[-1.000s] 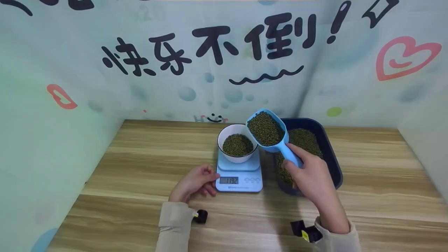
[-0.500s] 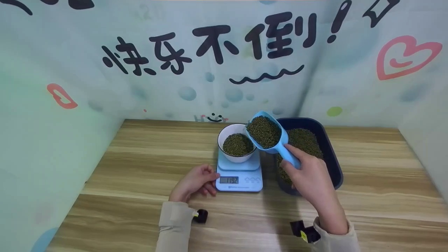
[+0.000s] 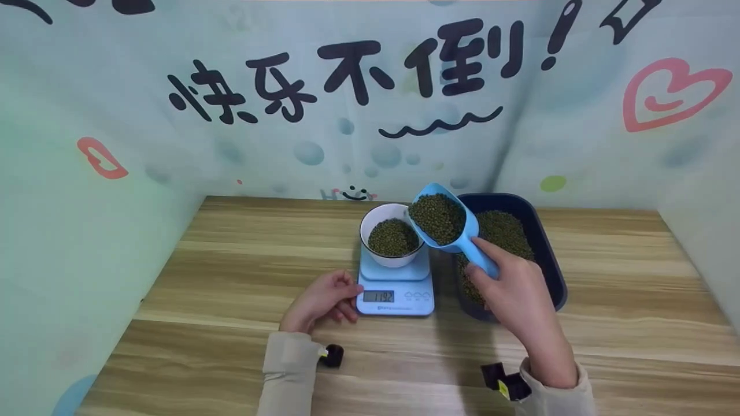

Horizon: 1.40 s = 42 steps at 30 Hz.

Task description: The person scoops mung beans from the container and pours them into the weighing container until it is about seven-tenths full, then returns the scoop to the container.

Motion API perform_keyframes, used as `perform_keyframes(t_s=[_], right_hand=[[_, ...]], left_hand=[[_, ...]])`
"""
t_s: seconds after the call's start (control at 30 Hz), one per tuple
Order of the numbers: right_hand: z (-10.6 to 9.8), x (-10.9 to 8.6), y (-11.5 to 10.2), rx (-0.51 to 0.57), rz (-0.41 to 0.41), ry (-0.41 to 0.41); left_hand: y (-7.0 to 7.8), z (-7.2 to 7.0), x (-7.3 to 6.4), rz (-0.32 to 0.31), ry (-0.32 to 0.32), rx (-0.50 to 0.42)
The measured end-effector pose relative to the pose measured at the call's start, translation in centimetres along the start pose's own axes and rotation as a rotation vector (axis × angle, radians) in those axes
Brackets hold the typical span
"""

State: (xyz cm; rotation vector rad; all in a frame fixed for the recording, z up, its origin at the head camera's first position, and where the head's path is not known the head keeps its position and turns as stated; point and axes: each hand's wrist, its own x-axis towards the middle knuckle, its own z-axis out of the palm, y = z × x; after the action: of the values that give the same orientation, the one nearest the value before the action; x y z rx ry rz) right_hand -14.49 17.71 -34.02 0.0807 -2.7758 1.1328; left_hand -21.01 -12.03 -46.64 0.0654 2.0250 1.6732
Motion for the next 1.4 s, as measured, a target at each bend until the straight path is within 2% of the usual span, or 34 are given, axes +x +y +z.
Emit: perform_keyframes(t_s=[0.3, 0.57, 0.73, 0.9, 1.17, 1.4], right_hand=[[-0.3, -0.1, 0.0, -0.037, -0.02, 0.024], [-0.5, -0.3, -0.1, -0.051, -0.038, 0.037], [-0.5, -0.4, -0.1, -0.061, -0.064, 0.053], [-0.5, -0.3, -0.1, -0.093, -0.098, 0.074], [-0.7, -0.4, -0.2, -0.119, -0.118, 0.082], [-0.7, -0.4, -0.3, -0.122, -0.124, 0.081]], left_hand=[[0.1, 0.0, 0.0, -0.014, -0.002, -0.017], [1.2, 0.2, -0.7, -0.021, -0.022, -0.037], [0.6, 0.1, -0.4, -0.023, -0.006, -0.028], [0.2, 0.1, -0.1, 0.002, 0.0, -0.015], [0.2, 0.0, 0.0, -0.005, -0.001, -0.011], [1.0, 0.0, -0.5, -0.02, -0.012, -0.014]])
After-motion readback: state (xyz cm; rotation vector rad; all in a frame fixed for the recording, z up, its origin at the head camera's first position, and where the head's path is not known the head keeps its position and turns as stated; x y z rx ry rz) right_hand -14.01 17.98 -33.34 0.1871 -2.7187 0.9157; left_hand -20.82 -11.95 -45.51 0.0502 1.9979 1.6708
